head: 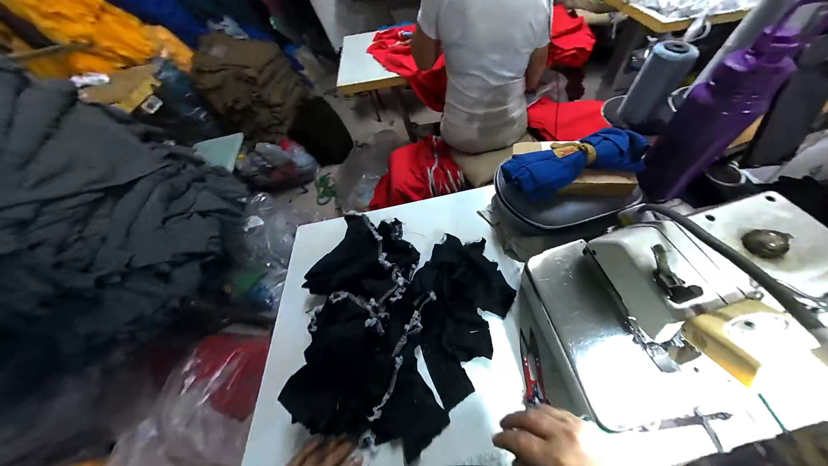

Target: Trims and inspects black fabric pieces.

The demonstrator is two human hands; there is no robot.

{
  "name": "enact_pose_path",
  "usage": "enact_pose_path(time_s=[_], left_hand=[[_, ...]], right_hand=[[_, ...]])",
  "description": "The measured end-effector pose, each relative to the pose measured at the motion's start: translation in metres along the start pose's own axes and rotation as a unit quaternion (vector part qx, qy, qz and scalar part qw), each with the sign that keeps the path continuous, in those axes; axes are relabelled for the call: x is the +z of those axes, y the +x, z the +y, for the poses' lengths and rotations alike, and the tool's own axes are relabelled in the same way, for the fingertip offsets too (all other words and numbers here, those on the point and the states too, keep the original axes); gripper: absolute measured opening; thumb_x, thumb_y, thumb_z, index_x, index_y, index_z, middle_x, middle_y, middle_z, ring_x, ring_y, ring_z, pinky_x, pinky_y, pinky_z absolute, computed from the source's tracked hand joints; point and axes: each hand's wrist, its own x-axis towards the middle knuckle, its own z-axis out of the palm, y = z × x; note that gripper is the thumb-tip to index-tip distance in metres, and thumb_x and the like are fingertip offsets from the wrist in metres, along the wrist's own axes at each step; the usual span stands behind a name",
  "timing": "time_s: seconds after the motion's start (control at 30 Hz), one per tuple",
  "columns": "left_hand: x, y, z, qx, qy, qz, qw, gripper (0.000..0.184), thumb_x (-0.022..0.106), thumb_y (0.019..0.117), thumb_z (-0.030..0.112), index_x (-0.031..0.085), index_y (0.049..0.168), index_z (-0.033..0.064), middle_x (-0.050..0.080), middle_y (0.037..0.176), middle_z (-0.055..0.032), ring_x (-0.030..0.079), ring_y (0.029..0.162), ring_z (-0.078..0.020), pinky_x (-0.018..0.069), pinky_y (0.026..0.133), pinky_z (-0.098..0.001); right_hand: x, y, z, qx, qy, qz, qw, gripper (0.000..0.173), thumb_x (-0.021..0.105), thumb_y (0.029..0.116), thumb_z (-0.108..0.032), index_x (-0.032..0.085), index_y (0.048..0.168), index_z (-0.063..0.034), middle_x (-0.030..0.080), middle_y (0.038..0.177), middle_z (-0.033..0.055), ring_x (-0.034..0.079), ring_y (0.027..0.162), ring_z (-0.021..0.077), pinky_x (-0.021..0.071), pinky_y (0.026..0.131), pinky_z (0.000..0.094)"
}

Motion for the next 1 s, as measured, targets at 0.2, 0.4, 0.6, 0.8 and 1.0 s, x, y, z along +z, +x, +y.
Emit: enact_pose_path(time_s=[0.2, 0.4, 0.6, 0.8, 1.0], left_hand=[[0.004, -0.006, -0.005, 0.007, 0.025, 0.015, 1.000, 0.040, 0.043, 0.1035, 0.022, 0.069, 0.130, 0.0053, 0.068, 0.129, -0.0243, 0.064, 0.119, -0.0472, 0.0460, 0.100, -0.0650], [0.010, -0.007, -0.010, 0.031, 0.032, 0.038, 0.998, 0.043, 0.038, 0.1061, 0.027, 0.066, 0.133, 0.0096, 0.067, 0.132, -0.0206, 0.063, 0.123, -0.0415, 0.0449, 0.103, -0.0590], [0.012, -0.006, -0.010, 0.035, 0.053, 0.072, 0.995, 0.043, 0.036, 0.1073, 0.028, 0.067, 0.132, 0.0113, 0.069, 0.129, -0.0190, 0.065, 0.122, -0.0365, 0.0465, 0.103, -0.0527], [0.014, -0.004, -0.014, 0.044, 0.053, 0.088, 0.994, 0.041, 0.038, 0.1069, 0.030, 0.066, 0.132, 0.0140, 0.068, 0.130, -0.0173, 0.063, 0.124, -0.0340, 0.0451, 0.105, -0.0501], [0.016, -0.006, -0.013, 0.042, 0.055, 0.089, 0.994, 0.043, 0.037, 0.1072, 0.032, 0.066, 0.133, 0.0141, 0.068, 0.131, -0.0179, 0.062, 0.125, -0.0340, 0.0434, 0.107, -0.0489]], right_hand=[[-0.007, 0.059, 0.016, -0.008, -0.040, 0.161, 0.986, 0.025, 0.064, 0.0946, -0.010, 0.075, 0.117, -0.0103, 0.068, 0.128, 0.0161, 0.068, 0.113, 0.0332, 0.0570, 0.092, 0.0483], [-0.025, 0.124, 0.047, 0.149, -0.072, 0.195, 0.967, 0.040, 0.069, 0.0949, -0.015, 0.065, 0.134, -0.0043, 0.050, 0.147, 0.0278, 0.053, 0.130, 0.0469, 0.0460, 0.103, 0.0618], [-0.015, 0.161, 0.067, 0.283, -0.071, 0.072, 0.954, 0.077, 0.079, 0.0902, -0.022, 0.041, 0.156, -0.0108, 0.030, 0.159, 0.0315, 0.050, 0.129, 0.0525, 0.0466, 0.098, 0.0636], [-0.012, 0.145, 0.062, 0.265, -0.094, 0.072, 0.957, 0.022, 0.061, 0.0952, 0.003, 0.066, 0.117, 0.0038, 0.065, 0.112, 0.0271, 0.066, 0.101, 0.0423, 0.0533, 0.087, 0.0567], [0.015, 0.109, 0.030, 0.292, -0.063, -0.099, 0.949, 0.025, 0.052, 0.0990, 0.000, 0.067, 0.119, 0.0007, 0.065, 0.119, 0.0210, 0.065, 0.110, 0.0358, 0.0514, 0.096, 0.0503]])
